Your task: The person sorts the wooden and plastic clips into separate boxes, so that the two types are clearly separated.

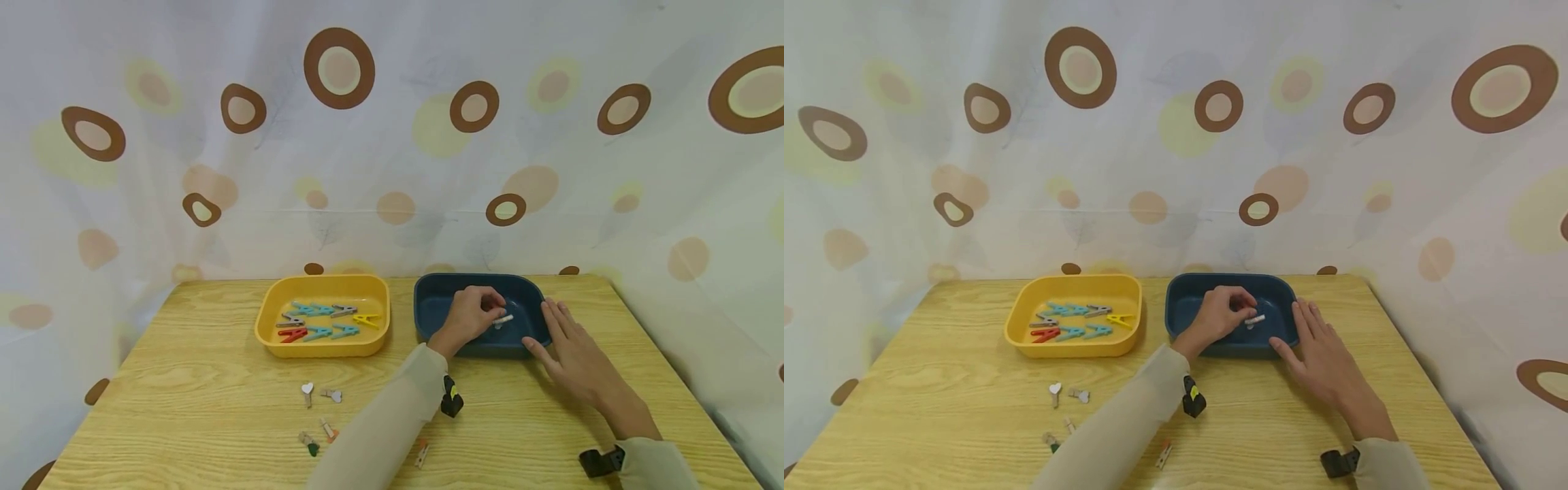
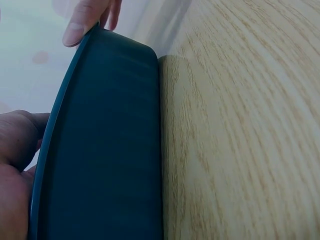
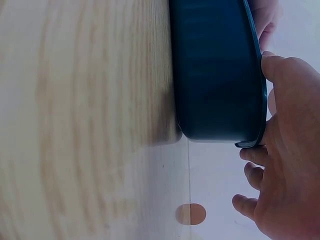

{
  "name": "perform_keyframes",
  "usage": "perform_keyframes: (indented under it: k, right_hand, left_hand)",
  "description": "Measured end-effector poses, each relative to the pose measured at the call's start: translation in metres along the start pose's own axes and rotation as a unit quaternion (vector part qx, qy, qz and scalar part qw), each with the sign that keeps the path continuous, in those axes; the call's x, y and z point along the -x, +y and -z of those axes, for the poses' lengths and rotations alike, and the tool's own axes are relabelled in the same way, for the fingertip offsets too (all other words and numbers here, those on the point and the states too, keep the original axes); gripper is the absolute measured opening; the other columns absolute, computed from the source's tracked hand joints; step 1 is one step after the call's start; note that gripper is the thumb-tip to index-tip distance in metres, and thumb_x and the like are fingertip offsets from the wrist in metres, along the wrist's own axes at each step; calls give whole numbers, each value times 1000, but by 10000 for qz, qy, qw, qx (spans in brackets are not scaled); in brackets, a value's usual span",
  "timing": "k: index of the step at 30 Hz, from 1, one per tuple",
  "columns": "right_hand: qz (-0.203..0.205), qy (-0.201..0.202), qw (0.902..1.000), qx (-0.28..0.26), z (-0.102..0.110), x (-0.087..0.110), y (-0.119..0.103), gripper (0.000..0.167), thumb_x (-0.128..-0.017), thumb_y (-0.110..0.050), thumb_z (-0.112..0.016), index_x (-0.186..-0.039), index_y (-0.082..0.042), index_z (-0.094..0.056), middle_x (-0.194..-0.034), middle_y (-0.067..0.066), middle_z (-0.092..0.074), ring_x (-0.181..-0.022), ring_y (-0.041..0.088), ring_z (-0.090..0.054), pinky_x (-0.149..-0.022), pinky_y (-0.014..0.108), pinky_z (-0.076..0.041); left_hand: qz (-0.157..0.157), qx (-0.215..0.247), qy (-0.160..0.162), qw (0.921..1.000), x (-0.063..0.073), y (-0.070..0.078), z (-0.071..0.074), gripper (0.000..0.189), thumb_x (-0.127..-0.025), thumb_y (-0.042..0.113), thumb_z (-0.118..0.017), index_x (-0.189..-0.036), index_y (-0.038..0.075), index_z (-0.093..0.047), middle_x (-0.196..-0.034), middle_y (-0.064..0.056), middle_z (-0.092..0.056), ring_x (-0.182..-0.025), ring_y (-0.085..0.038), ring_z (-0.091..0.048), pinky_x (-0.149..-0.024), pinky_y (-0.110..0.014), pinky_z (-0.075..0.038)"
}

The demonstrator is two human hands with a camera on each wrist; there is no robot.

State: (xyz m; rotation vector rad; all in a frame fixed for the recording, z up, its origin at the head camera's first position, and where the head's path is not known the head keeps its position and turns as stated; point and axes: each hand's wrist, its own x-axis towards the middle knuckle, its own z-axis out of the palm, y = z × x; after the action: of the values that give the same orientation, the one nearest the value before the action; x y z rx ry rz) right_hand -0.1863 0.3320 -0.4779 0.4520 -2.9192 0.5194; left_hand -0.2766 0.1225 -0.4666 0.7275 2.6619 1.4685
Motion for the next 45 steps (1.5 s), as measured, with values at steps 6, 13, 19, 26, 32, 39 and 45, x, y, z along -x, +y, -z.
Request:
perform_keyframes:
  k: [6,13,19,26,32,39,45]
  right_hand:
    - [-30,-42,10000,-44,-1,0,-2,85,-108,-48,-47,-162,5,-9,-169,25,-8,-156,41,-3,-116,70,-18]
    - [-27,-88,10000,21,-2,0,0,84,-109,-48,-46,-162,5,-7,-168,27,-8,-156,42,-2,-117,68,-16]
    - [48,-70,9999,70,-1,0,2,84,-109,-47,-46,-162,6,-7,-168,28,-8,-155,43,-1,-118,67,-14]
    - [122,11,9998,124,0,1,1,83,-109,-45,-47,-161,7,-9,-167,29,-10,-155,43,-2,-117,69,-15]
    - [155,34,9997,158,-2,1,1,83,-108,-45,-47,-161,7,-10,-167,29,-10,-156,42,-1,-116,70,-15]
    - [143,16,9997,172,-2,-1,2,84,-108,-46,-47,-161,7,-10,-167,29,-10,-156,42,-1,-116,70,-16]
    - [168,58,9997,160,-3,0,3,84,-108,-45,-48,-161,7,-10,-168,28,-7,-156,41,0,-116,70,-17]
  left_hand:
    - [31,-20,-21,10000,1,-2,2,9,-97,12,-73,-104,9,-78,-85,8,-70,-72,0,-59,-67,-15,-49]
    - [-29,-13,-93,10000,6,0,10,10,-97,14,-73,-106,9,-78,-85,10,-68,-72,1,-59,-65,-15,-49]
    - [-278,50,-162,9995,15,5,23,9,-98,15,-73,-105,13,-76,-88,9,-69,-76,0,-61,-68,-15,-50]
    - [-592,156,-185,9980,32,12,42,10,-98,16,-72,-107,14,-76,-95,8,-72,-84,0,-63,-75,-15,-50]
    - [-952,138,15,9954,50,17,58,10,-98,15,-72,-107,13,-76,-99,6,-73,-87,0,-63,-79,-14,-50]
    - [-1176,72,102,9930,72,18,77,10,-99,18,-72,-107,14,-76,-101,7,-73,-91,0,-63,-79,-16,-51]
    - [-1126,23,122,9936,91,20,91,11,-99,20,-71,-108,16,-76,-104,7,-73,-93,-2,-61,-77,-20,-49]
